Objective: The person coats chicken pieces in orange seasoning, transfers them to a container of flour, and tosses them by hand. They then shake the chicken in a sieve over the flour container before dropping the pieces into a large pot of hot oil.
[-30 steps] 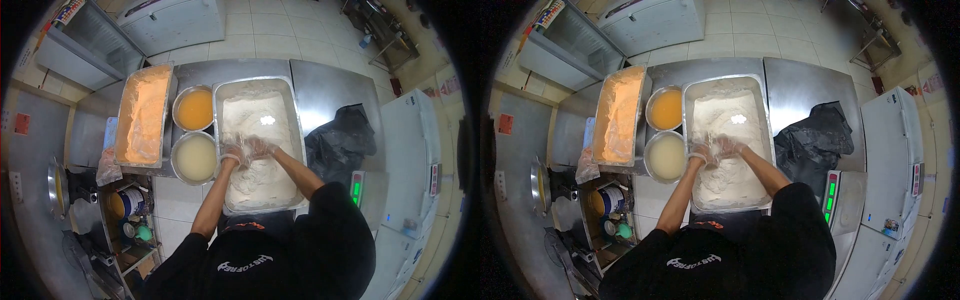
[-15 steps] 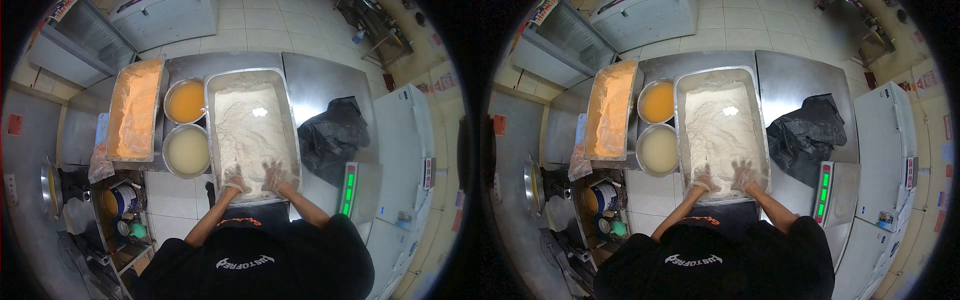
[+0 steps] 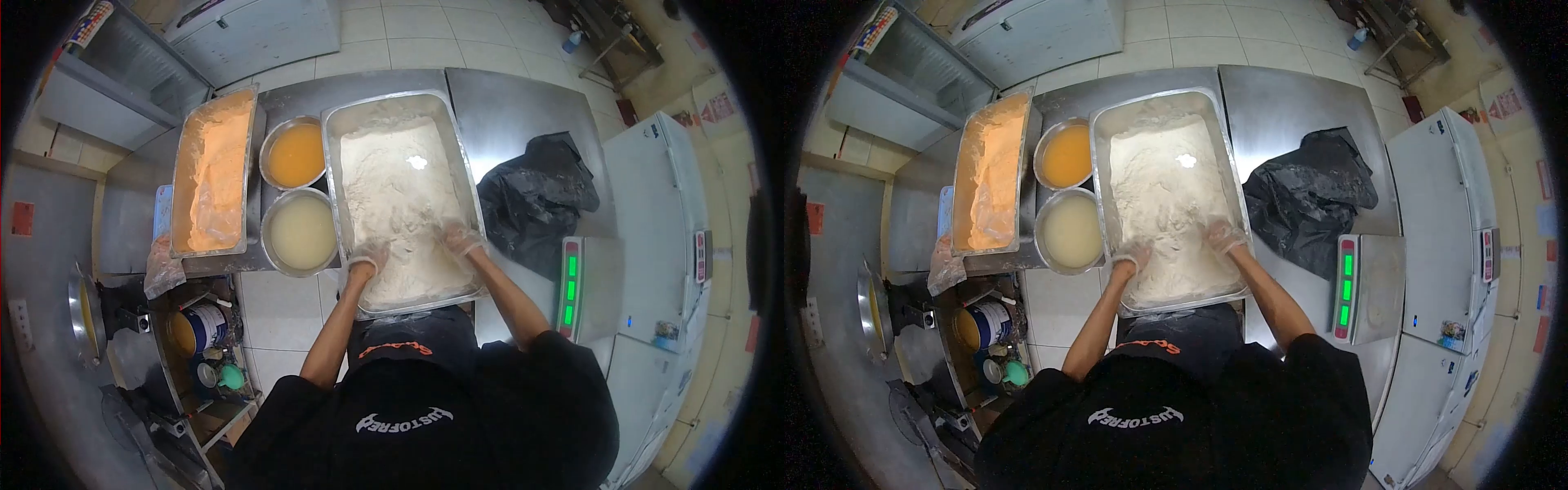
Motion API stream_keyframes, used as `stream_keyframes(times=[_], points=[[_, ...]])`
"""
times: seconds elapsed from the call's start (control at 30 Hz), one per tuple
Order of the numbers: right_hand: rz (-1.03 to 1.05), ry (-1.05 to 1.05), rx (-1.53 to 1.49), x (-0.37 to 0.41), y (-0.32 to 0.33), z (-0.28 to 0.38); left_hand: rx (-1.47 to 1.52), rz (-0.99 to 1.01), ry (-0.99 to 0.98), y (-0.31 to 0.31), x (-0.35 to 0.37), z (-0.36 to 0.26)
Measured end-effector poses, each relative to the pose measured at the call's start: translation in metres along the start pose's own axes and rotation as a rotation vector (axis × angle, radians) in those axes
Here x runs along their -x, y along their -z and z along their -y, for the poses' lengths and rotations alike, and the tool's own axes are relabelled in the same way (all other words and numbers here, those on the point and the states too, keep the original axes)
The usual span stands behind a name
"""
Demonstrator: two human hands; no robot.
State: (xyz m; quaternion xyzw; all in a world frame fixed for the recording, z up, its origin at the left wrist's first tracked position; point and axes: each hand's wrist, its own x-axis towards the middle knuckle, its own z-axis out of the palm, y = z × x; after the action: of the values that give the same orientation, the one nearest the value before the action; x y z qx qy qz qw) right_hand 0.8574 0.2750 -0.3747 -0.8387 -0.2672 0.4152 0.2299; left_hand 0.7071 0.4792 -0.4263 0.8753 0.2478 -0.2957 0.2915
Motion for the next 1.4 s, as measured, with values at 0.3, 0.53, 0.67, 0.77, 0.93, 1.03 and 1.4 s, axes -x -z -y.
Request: stream_keyframes(times=[0.3, 0.53, 0.67, 0.77, 0.93, 1.03, 1.4], points=[[-0.061, -0.202, -0.305, -0.061, -0.131, -0.048, 0.613, -0.128, -0.11, -0.126, -0.066, 0.048], [-0.071, -0.107, 0.026, 0.008, -0.026, -0.05, -0.015, 0.076, 0.017, -0.092, -0.061, 0.063], [0.046, -0.106, 0.118, 0.005, -0.086, -0.05, 0.025, 0.226, 0.035, -0.048, 0.019, -0.015], [-0.108, -0.124, -0.365, -0.005, -0.069, -0.021, 0.617, 0.015, 0.085, -0.069, -0.008, -0.014], [-0.533, -0.213, 0.011, -0.013, -0.002, 0.017, 0.214, -0.035, 0.083, 0.069, 0.038, -0.057], [-0.509, -0.121, 0.201, -0.047, -0.01, 0.026, -0.255, -0.341, -0.028, 0.054, -0.009, -0.053], [-0.397, 0.349, 0.378, -0.113, 0.024, 0.053, -0.442, -0.135, -0.353, 0.034, -0.096, 0.028]])
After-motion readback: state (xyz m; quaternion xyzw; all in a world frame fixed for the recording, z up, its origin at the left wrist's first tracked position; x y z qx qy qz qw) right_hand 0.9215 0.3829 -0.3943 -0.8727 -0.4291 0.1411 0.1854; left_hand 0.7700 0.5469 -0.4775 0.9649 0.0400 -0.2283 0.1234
